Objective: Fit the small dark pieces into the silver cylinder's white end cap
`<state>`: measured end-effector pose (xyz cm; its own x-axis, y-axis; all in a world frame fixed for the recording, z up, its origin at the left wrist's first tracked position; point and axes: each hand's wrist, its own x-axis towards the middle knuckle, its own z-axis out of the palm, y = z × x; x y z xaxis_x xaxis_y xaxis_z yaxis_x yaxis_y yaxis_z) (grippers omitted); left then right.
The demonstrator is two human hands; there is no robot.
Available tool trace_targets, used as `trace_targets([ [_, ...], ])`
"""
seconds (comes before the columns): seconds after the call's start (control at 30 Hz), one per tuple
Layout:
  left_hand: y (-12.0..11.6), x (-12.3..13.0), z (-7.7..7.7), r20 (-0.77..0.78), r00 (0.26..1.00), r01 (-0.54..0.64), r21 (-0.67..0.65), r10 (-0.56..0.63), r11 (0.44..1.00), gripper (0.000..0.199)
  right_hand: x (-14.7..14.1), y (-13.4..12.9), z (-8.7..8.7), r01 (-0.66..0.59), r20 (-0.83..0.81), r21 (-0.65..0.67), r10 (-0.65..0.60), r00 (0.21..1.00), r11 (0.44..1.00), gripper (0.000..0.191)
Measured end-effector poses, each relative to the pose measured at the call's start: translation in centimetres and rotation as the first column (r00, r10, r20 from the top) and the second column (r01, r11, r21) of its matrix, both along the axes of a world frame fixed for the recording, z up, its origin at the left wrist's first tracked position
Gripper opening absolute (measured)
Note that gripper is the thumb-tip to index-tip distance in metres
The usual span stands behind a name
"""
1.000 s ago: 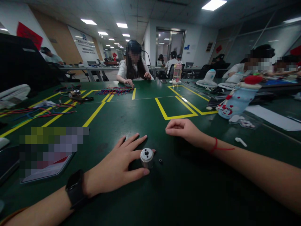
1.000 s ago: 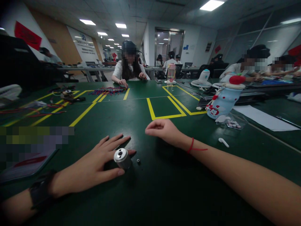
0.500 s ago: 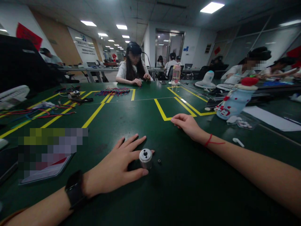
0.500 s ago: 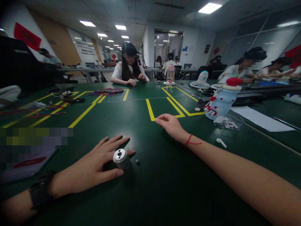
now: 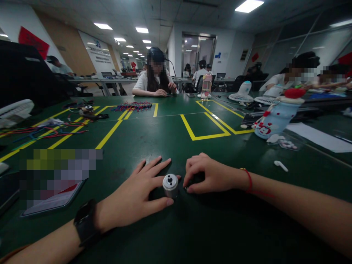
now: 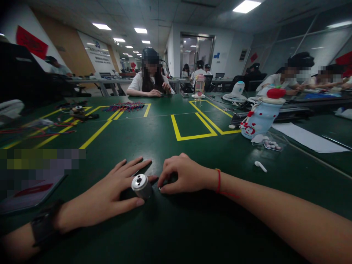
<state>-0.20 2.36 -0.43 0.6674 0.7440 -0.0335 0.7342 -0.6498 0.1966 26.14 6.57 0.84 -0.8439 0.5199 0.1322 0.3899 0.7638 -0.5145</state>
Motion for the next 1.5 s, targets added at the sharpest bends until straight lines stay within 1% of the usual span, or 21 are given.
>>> trace_targets([
  [0.07,0.0,0.0,-0.1,0.000,1.000,0.000,0.001,0.000,1.000,0.055,-0.2,0.0,-0.2,0.009,-0.031,-0.020,-0.010,0.999,1.000,0.014],
  [0.13,-0.1,-0.1,-0.1,0.007,1.000,-0.003,0.004,0.003,1.000,0.053,-0.4,0.1,-0.2,0.043,-0.127,-0.082,-0.054,0.990,0.996,0.016],
  [0.23,-0.2,-0.3,-0.1,0.031,1.000,-0.005,0.004,0.005,1.000,0.048,-1.2,-0.4,0.4,0.147,-0.308,-0.140,-0.184,0.933,0.979,0.018],
  [0.27,-0.2,-0.3,-0.1,0.041,0.999,-0.005,0.002,0.005,1.000,0.046,-1.5,-0.8,0.7,0.169,-0.355,-0.140,-0.209,0.911,0.976,0.017],
  [0.33,-0.3,-0.4,-0.1,0.062,0.998,-0.001,0.000,0.001,1.000,0.044,-2.4,-1.6,1.2,0.177,-0.411,-0.128,-0.214,0.886,0.976,0.016],
  [0.4,-0.3,-0.3,-0.1,0.072,0.997,0.002,0.004,-0.002,1.000,0.045,-3.1,-2.5,1.5,0.163,-0.427,-0.108,-0.193,0.883,0.981,0.015],
  [0.57,-0.4,-0.3,-0.1,0.061,0.998,-0.004,0.019,0.002,1.000,0.052,-4.0,-3.5,1.7,0.159,-0.379,-0.061,-0.170,0.910,0.985,0.014],
  [0.7,-0.3,-0.4,0.0,0.045,0.999,0.000,0.017,-0.001,1.000,0.051,-3.9,-3.5,1.9,0.169,-0.358,-0.091,-0.190,0.914,0.981,0.016],
  [0.77,-0.3,-0.4,0.0,0.045,0.999,0.004,0.010,-0.005,1.000,0.049,-3.5,-3.0,1.8,0.219,-0.379,-0.142,-0.258,0.889,0.965,0.018],
  [0.87,-0.3,-0.4,0.1,0.063,0.998,-0.005,0.000,0.005,1.000,0.049,-2.2,-0.9,1.1,0.335,-0.432,-0.254,-0.416,0.800,0.907,0.021],
  [0.93,-0.3,-0.4,0.1,0.068,0.998,-0.012,-0.005,0.013,1.000,0.050,-1.0,1.2,0.2,0.430,-0.453,-0.338,-0.546,0.705,0.837,0.023],
  [1.0,-0.3,-0.4,0.1,0.071,0.997,-0.013,-0.007,0.013,1.000,0.050,0.4,3.3,-0.9,0.524,-0.450,-0.446,-0.688,0.570,0.726,0.024],
  [1.03,-0.3,-0.4,0.1,0.075,0.997,-0.012,-0.007,0.012,1.000,0.050,1.0,4.2,-1.4,0.548,-0.456,-0.467,-0.720,0.523,0.694,0.026],
  [1.1,-0.3,-0.4,0.1,0.084,0.996,-0.009,-0.011,0.010,1.000,0.050,1.9,5.5,-2.2,0.564,-0.461,-0.496,-0.750,0.474,0.661,0.030],
  [1.2,-0.3,-0.3,0.0,0.085,0.996,-0.016,-0.012,0.017,1.000,0.051,2.2,6.0,-2.7,0.557,-0.460,-0.501,-0.749,0.476,0.662,0.031],
  [1.37,-0.2,-0.2,0.1,0.047,0.999,-0.017,-0.009,0.017,1.000,0.052,1.9,5.5,-2.5,0.559,-0.445,-0.483,-0.739,0.507,0.674,0.031],
  [1.5,-0.2,-0.2,0.1,0.059,0.998,-0.019,-0.005,0.019,1.000,0.051,2.0,5.5,-2.5,0.566,-0.435,-0.455,-0.727,0.532,0.687,0.033],
])
